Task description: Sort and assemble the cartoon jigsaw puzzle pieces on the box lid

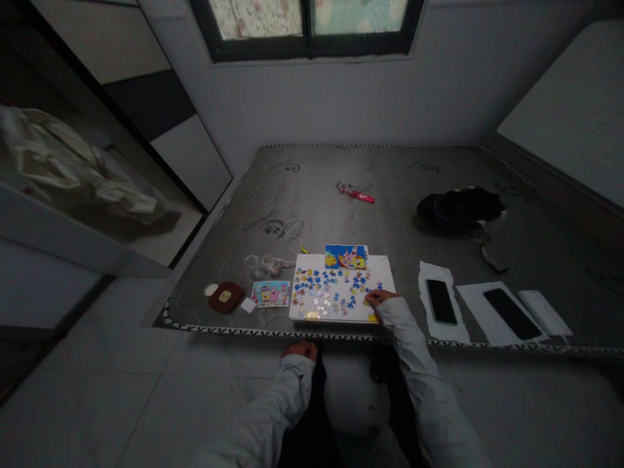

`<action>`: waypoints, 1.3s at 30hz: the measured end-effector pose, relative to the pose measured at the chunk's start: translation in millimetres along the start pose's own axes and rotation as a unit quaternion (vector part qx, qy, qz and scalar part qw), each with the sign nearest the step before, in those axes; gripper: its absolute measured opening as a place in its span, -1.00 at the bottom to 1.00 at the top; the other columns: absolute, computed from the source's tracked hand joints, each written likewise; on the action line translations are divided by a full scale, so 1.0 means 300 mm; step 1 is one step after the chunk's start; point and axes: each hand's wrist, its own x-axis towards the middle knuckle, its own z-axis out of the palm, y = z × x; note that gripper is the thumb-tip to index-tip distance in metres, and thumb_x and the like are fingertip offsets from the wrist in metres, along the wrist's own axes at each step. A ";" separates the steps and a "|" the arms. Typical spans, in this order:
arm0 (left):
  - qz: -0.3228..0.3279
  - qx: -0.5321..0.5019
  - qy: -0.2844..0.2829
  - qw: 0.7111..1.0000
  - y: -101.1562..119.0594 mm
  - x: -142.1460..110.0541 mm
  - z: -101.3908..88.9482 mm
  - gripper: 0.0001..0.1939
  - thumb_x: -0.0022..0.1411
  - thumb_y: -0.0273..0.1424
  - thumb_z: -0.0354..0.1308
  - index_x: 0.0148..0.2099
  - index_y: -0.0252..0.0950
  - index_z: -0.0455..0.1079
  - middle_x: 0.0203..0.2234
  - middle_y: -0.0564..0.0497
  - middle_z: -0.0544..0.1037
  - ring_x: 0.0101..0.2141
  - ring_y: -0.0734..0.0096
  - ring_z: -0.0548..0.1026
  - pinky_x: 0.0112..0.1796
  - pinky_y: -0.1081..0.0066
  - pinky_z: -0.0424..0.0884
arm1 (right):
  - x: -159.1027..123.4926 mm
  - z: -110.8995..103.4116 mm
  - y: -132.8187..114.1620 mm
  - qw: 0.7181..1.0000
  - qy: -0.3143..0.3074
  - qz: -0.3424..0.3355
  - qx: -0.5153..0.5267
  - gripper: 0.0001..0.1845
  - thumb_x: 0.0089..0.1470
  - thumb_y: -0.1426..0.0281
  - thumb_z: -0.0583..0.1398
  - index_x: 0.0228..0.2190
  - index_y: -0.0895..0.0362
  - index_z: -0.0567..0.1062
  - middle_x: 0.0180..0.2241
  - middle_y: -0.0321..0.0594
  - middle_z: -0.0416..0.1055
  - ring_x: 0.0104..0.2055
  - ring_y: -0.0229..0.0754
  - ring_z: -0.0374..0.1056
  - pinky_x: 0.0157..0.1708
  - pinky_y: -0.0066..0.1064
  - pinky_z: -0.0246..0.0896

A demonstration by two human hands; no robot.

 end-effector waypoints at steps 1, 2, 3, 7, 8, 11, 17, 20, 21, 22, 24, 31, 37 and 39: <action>-0.002 0.000 0.000 1.000 -0.001 0.003 0.004 -0.72 0.48 -0.24 0.12 -0.15 -0.31 0.55 -0.13 -0.04 0.67 -0.12 0.32 0.61 -0.04 0.22 0.52 | 0.005 0.001 -0.003 1.000 -0.003 -0.009 -0.003 -0.83 0.09 0.24 0.27 -0.32 -0.04 0.68 -0.29 -0.30 0.66 -0.27 -0.19 0.51 -0.27 -0.42 0.30; -0.004 0.001 -0.001 1.000 -0.003 0.005 0.008 -0.73 0.48 -0.25 0.12 -0.13 -0.31 0.56 -0.12 -0.05 0.67 -0.11 0.32 0.61 -0.03 0.21 0.53 | 0.010 0.002 -0.006 1.000 -0.004 -0.018 -0.006 -0.85 0.08 0.26 0.28 -0.33 -0.04 0.69 -0.29 -0.29 0.66 -0.26 -0.18 0.51 -0.25 -0.41 0.31; -0.005 0.002 -0.003 1.000 -0.005 0.008 0.012 -0.73 0.48 -0.24 0.12 -0.12 -0.31 0.56 -0.12 -0.05 0.66 -0.10 0.31 0.61 -0.02 0.19 0.53 | 0.014 0.002 -0.009 1.000 -0.004 -0.027 -0.008 -0.86 0.07 0.27 0.29 -0.34 -0.03 0.69 -0.28 -0.28 0.65 -0.25 -0.18 0.51 -0.23 -0.40 0.32; -0.001 0.001 -0.007 1.000 -0.015 0.015 0.022 -0.71 0.46 -0.21 0.14 -0.10 -0.33 0.55 -0.13 -0.06 0.66 -0.11 0.28 0.61 -0.02 0.17 0.54 | 0.007 -0.001 -0.010 0.998 0.014 -0.062 -0.006 -0.81 0.14 0.26 0.26 -0.28 -0.02 0.70 -0.22 -0.23 0.64 -0.16 -0.15 0.51 -0.10 -0.36 0.36; 0.000 0.001 -0.007 1.000 -0.016 0.016 0.024 -0.71 0.46 -0.21 0.15 -0.09 -0.33 0.55 -0.12 -0.06 0.66 -0.10 0.28 0.61 -0.02 0.17 0.54 | 0.000 -0.005 -0.006 0.997 0.022 -0.069 -0.004 -0.79 0.17 0.24 0.25 -0.26 -0.02 0.70 -0.20 -0.22 0.63 -0.12 -0.15 0.51 -0.07 -0.36 0.36; 0.000 0.002 -0.008 1.000 -0.019 0.019 0.028 -0.70 0.46 -0.20 0.15 -0.10 -0.34 0.55 -0.12 -0.08 0.66 -0.10 0.29 0.61 -0.02 0.16 0.53 | -0.026 -0.017 0.021 0.996 0.043 -0.077 0.001 -0.74 0.21 0.21 0.21 -0.21 -0.01 0.70 -0.17 -0.18 0.60 -0.12 -0.14 0.50 -0.10 -0.34 0.38; -0.010 0.007 0.000 1.000 -0.018 0.018 0.034 -0.67 0.50 -0.30 0.02 -0.14 -0.29 0.61 -0.10 -0.11 0.69 -0.09 0.24 0.62 -0.07 0.25 0.51 | -0.044 -0.031 0.077 0.996 0.050 -0.080 0.000 -0.68 0.11 0.25 0.27 -0.11 -0.01 0.69 -0.19 -0.18 0.57 -0.20 -0.14 0.50 -0.20 -0.33 0.39; -0.006 0.007 0.009 1.000 -0.020 0.015 0.033 -0.64 0.46 -0.35 0.01 -0.15 -0.24 0.66 -0.07 -0.08 0.71 -0.05 0.17 0.62 -0.11 0.33 0.47 | -0.036 -0.032 0.087 0.996 0.046 -0.081 0.001 -0.71 0.10 0.26 0.27 -0.14 -0.01 0.69 -0.20 -0.19 0.57 -0.22 -0.16 0.51 -0.20 -0.34 0.39; -0.004 0.007 0.011 1.000 -0.020 0.015 0.032 -0.63 0.46 -0.34 0.00 -0.15 -0.23 0.67 -0.07 -0.06 0.71 -0.05 0.16 0.62 -0.13 0.35 0.47 | -0.035 -0.031 0.088 0.996 0.044 -0.082 0.002 -0.73 0.09 0.26 0.27 -0.18 -0.02 0.70 -0.22 -0.20 0.57 -0.23 -0.17 0.51 -0.20 -0.34 0.39; -0.002 0.007 0.012 1.000 -0.021 0.015 0.031 -0.63 0.46 -0.34 0.00 -0.15 -0.22 0.67 -0.07 -0.05 0.71 -0.05 0.17 0.63 -0.14 0.36 0.46 | -0.035 -0.031 0.088 0.996 0.042 -0.082 0.002 -0.76 0.08 0.25 0.28 -0.22 -0.03 0.70 -0.23 -0.22 0.57 -0.24 -0.18 0.50 -0.20 -0.35 0.39; 0.000 0.008 0.011 1.000 -0.021 0.015 0.030 -0.63 0.47 -0.35 -0.01 -0.15 -0.23 0.66 -0.08 -0.05 0.71 -0.07 0.21 0.62 -0.14 0.37 0.46 | -0.038 -0.027 0.089 0.996 0.042 -0.082 0.001 -0.79 0.08 0.24 0.28 -0.27 -0.03 0.69 -0.25 -0.24 0.57 -0.26 -0.19 0.49 -0.20 -0.36 0.38; -0.002 0.018 -0.002 1.000 -0.017 0.024 0.038 -0.70 0.46 -0.20 0.13 -0.08 -0.32 0.54 -0.09 -0.07 0.64 -0.13 0.31 0.59 -0.05 0.20 0.51 | -0.055 -0.015 0.085 0.998 0.057 -0.035 -0.012 -0.81 0.03 0.22 0.31 -0.32 0.00 0.67 -0.30 -0.25 0.56 -0.26 -0.19 0.45 -0.20 -0.37 0.30; -0.003 0.036 -0.002 0.999 -0.015 0.032 0.051 -0.73 0.47 -0.23 0.14 -0.08 -0.32 0.55 -0.10 -0.06 0.64 -0.08 0.28 0.60 0.00 0.15 0.54 | -0.078 -0.009 0.059 0.996 0.079 0.039 0.001 -0.79 -0.05 0.18 0.36 -0.37 0.02 0.68 -0.35 -0.23 0.56 -0.36 -0.19 0.41 -0.32 -0.35 0.23; -0.001 0.045 0.003 0.999 -0.015 0.029 0.053 -0.72 0.47 -0.22 0.13 -0.08 -0.32 0.55 -0.10 -0.05 0.65 -0.09 0.28 0.61 -0.01 0.15 0.55 | -0.092 -0.007 0.044 0.995 0.085 0.052 0.017 -0.77 -0.06 0.16 0.35 -0.38 0.02 0.67 -0.35 -0.24 0.57 -0.35 -0.17 0.42 -0.31 -0.34 0.24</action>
